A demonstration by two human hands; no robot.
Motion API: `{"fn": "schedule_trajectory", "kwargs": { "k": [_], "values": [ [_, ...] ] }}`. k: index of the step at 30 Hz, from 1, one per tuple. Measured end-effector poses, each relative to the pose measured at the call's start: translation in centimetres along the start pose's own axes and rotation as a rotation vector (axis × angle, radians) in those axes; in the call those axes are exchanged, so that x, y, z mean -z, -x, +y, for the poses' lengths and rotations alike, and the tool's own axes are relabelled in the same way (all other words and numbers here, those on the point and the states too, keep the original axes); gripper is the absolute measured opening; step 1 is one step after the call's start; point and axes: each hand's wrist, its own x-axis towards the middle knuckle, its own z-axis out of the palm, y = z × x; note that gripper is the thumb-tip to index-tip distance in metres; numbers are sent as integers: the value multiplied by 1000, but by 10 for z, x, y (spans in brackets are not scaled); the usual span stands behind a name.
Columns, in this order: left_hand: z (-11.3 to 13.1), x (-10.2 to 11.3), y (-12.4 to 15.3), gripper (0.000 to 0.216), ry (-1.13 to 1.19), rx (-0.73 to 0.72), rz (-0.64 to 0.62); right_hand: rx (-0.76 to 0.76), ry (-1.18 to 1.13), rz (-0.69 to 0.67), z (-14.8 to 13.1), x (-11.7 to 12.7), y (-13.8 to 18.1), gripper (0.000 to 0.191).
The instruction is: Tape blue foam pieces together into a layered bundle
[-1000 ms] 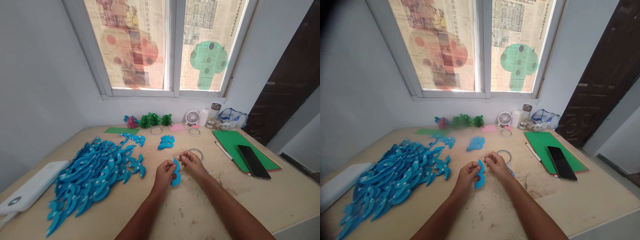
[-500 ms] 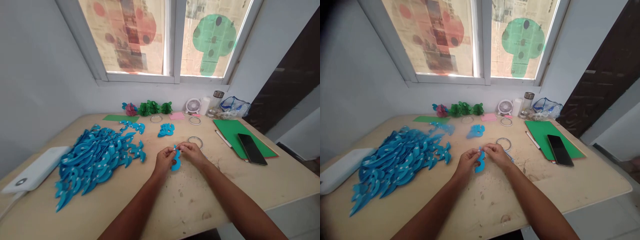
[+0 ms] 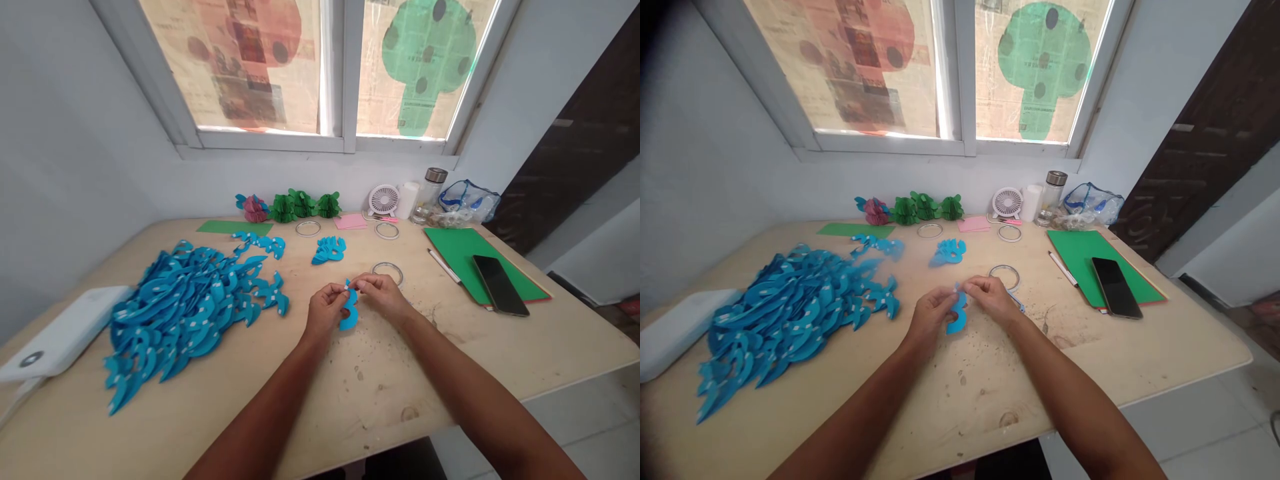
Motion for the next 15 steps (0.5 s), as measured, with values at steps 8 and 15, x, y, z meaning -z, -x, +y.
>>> {"fn": "schedule_trajectory", "kwargs": {
  "k": [8,15],
  "values": [
    [2,-1,2,27,-17,-13,21,15,-8,-12,-5,-1,2,25],
    [4,-2,3,23,-26,-6,27,-15,-46,32,-10,-2,3,25]
  ]
}}
